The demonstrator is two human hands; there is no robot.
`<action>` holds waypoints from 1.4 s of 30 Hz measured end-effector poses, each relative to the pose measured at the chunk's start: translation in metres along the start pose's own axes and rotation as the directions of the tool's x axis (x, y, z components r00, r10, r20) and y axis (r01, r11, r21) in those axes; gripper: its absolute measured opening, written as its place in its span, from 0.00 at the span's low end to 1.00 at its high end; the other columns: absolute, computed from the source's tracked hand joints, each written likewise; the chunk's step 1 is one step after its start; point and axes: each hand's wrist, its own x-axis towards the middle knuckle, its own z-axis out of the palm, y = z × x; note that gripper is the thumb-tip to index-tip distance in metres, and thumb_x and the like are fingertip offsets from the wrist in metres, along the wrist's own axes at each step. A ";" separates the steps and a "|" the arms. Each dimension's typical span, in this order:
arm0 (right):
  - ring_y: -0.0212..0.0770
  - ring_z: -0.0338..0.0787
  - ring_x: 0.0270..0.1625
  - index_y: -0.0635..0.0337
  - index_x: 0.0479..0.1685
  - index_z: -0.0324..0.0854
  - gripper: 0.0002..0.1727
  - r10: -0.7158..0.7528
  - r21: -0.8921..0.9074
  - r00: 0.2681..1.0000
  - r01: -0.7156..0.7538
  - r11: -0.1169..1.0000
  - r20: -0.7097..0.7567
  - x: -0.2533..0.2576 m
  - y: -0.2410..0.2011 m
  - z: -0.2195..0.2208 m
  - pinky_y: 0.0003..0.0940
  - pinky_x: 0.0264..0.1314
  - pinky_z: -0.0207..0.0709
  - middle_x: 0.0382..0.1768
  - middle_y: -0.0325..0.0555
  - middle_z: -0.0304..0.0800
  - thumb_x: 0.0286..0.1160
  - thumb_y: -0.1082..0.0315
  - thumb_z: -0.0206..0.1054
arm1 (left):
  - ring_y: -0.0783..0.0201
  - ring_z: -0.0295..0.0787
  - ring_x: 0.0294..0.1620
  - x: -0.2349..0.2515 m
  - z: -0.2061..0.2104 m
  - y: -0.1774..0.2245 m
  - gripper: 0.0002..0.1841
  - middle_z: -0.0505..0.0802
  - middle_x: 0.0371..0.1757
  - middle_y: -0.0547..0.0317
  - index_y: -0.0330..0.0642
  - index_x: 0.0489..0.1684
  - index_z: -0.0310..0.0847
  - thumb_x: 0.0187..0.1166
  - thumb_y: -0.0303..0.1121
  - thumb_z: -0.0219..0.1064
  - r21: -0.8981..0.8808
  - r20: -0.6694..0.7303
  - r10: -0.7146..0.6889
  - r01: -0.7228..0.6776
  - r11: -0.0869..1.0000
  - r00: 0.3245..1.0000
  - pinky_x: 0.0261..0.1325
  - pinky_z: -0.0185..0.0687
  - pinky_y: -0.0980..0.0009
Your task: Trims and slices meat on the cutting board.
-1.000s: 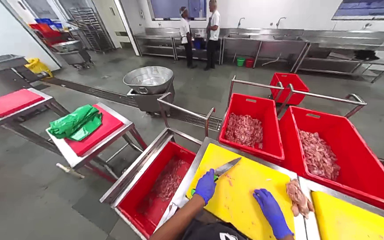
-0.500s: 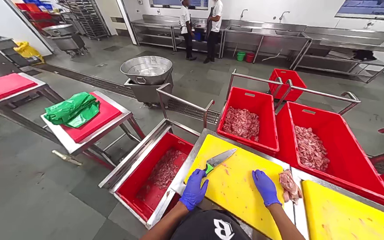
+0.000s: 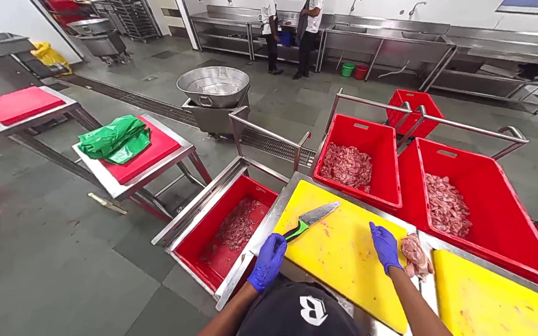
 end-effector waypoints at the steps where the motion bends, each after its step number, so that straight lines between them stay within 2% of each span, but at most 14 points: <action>1: 0.47 0.79 0.33 0.71 0.37 0.83 0.26 0.057 0.195 0.998 -0.058 0.979 0.011 -0.011 -0.019 0.006 0.48 0.39 0.73 0.29 0.55 0.81 0.91 0.53 0.58 | 0.62 0.90 0.42 0.001 0.003 0.006 0.18 0.91 0.45 0.48 0.29 0.58 0.80 0.88 0.36 0.55 -0.132 0.059 -0.062 0.070 0.989 0.996 0.50 0.89 0.62; 4: 0.33 0.79 0.33 0.67 0.53 0.81 0.23 -0.071 0.512 0.967 -0.067 0.856 0.246 -0.065 -0.098 0.028 0.33 0.35 0.76 0.33 0.43 0.79 0.93 0.54 0.49 | 0.52 0.90 0.59 0.012 0.021 0.031 0.27 0.86 0.66 0.44 0.34 0.75 0.69 0.96 0.44 0.33 -0.551 0.317 -0.281 0.417 0.723 0.906 0.57 0.90 0.53; 6: 0.33 0.87 0.41 0.67 0.47 0.85 0.17 -0.416 0.504 0.842 0.209 0.838 0.343 -0.099 -0.137 0.048 0.32 0.48 0.84 0.38 0.43 0.88 0.87 0.62 0.56 | 0.47 0.88 0.66 0.020 0.034 0.049 0.38 0.85 0.72 0.43 0.39 0.82 0.65 0.94 0.57 0.23 -0.718 0.382 -0.376 0.527 0.455 0.844 0.64 0.86 0.46; 8: 0.41 0.90 0.59 0.58 0.45 0.93 0.12 -0.730 0.346 0.547 0.648 0.679 0.409 -0.113 -0.155 0.068 0.44 0.66 0.83 0.52 0.45 0.93 0.80 0.62 0.65 | 0.52 0.90 0.59 0.027 0.040 0.062 0.39 0.91 0.61 0.47 0.42 0.76 0.72 0.93 0.61 0.25 -0.829 0.350 -0.434 0.490 0.270 0.830 0.60 0.87 0.51; 9: 0.48 0.89 0.64 0.53 0.44 0.94 0.11 -0.807 0.275 0.424 0.786 0.553 0.410 -0.115 -0.159 0.077 0.54 0.68 0.80 0.57 0.47 0.93 0.77 0.60 0.68 | 0.57 0.91 0.54 0.030 0.040 0.066 0.36 0.93 0.54 0.51 0.42 0.69 0.75 0.94 0.59 0.27 -0.872 0.313 -0.439 0.437 0.218 0.842 0.57 0.88 0.56; 12: 0.55 0.88 0.67 0.49 0.42 0.96 0.08 -0.877 0.223 0.323 0.882 0.415 0.355 -0.118 -0.160 0.083 0.61 0.69 0.78 0.60 0.50 0.92 0.73 0.61 0.71 | 0.62 0.92 0.46 0.033 0.034 0.059 0.26 0.93 0.43 0.54 0.41 0.56 0.78 0.97 0.48 0.35 -0.930 0.248 -0.429 0.337 0.146 0.869 0.52 0.90 0.64; 15: 0.50 0.87 0.67 0.47 0.46 0.94 0.10 -0.869 0.238 0.374 0.857 0.457 0.323 -0.116 -0.146 0.074 0.53 0.68 0.81 0.61 0.47 0.91 0.73 0.56 0.73 | 0.65 0.90 0.32 0.029 0.032 0.046 0.25 0.91 0.33 0.56 0.41 0.41 0.79 0.97 0.45 0.39 -0.925 0.269 -0.469 0.362 0.118 0.841 0.38 0.89 0.70; 17: 0.51 0.87 0.68 0.50 0.53 0.93 0.17 -0.792 0.193 0.524 0.782 0.593 0.313 -0.110 -0.125 0.065 0.54 0.68 0.81 0.62 0.49 0.91 0.72 0.53 0.73 | 0.66 0.89 0.28 0.023 0.027 0.041 0.23 0.89 0.30 0.58 0.41 0.37 0.78 0.97 0.43 0.40 -0.926 0.280 -0.509 0.369 0.081 0.814 0.33 0.88 0.74; 20: 0.62 0.80 0.77 0.52 0.67 0.88 0.23 -0.499 -0.162 0.824 0.549 0.820 0.267 -0.084 -0.077 0.036 0.63 0.74 0.75 0.74 0.60 0.82 0.76 0.54 0.70 | 0.67 0.88 0.26 0.017 0.019 0.039 0.22 0.89 0.29 0.57 0.40 0.37 0.77 0.97 0.41 0.41 -0.935 0.250 -0.565 0.347 0.069 0.786 0.30 0.87 0.76; 23: 0.72 0.70 0.83 0.51 0.78 0.81 0.28 -0.195 -0.439 0.971 0.236 0.867 0.139 -0.069 -0.014 0.007 0.74 0.74 0.67 0.82 0.65 0.72 0.79 0.54 0.69 | 0.67 0.88 0.25 0.013 0.012 0.039 0.23 0.89 0.28 0.57 0.41 0.36 0.78 0.97 0.40 0.40 -0.935 0.202 -0.584 0.333 0.125 0.786 0.29 0.86 0.77; 26: 0.71 0.73 0.81 0.53 0.77 0.81 0.24 -0.149 -0.491 0.982 0.186 0.851 0.114 -0.083 0.027 0.004 0.70 0.72 0.72 0.80 0.64 0.75 0.84 0.60 0.64 | 0.67 0.88 0.24 0.014 0.006 0.036 0.24 0.89 0.28 0.57 0.40 0.35 0.78 0.97 0.40 0.39 -0.936 0.166 -0.579 0.312 0.161 0.798 0.29 0.87 0.76; 30: 0.66 0.84 0.72 0.63 0.62 0.89 0.16 -0.262 -0.419 0.961 0.275 0.866 0.089 -0.109 0.037 0.015 0.62 0.73 0.77 0.66 0.63 0.88 0.85 0.72 0.59 | 0.67 0.88 0.24 0.021 0.007 0.040 0.24 0.88 0.26 0.58 0.41 0.34 0.77 0.97 0.40 0.39 -0.934 0.147 -0.579 0.305 0.185 0.802 0.29 0.87 0.76; 35: 0.70 0.82 0.72 0.68 0.68 0.82 0.19 -0.232 -0.340 0.971 0.238 0.910 0.057 -0.091 0.027 0.015 0.64 0.74 0.74 0.72 0.68 0.81 0.79 0.74 0.65 | 0.67 0.86 0.23 0.032 0.018 0.054 0.23 0.87 0.25 0.59 0.42 0.33 0.77 0.97 0.39 0.39 -0.915 0.151 -0.562 0.330 0.232 0.813 0.28 0.85 0.77; 42: 0.61 0.87 0.66 0.65 0.55 0.89 0.14 -0.084 -0.353 0.976 0.152 0.923 0.200 -0.078 0.003 0.008 0.57 0.71 0.79 0.61 0.62 0.88 0.84 0.73 0.58 | 0.71 0.87 0.23 0.028 0.021 0.047 0.27 0.89 0.26 0.63 0.44 0.32 0.80 0.97 0.41 0.36 -0.883 0.149 -0.499 0.342 0.321 0.853 0.29 0.85 0.79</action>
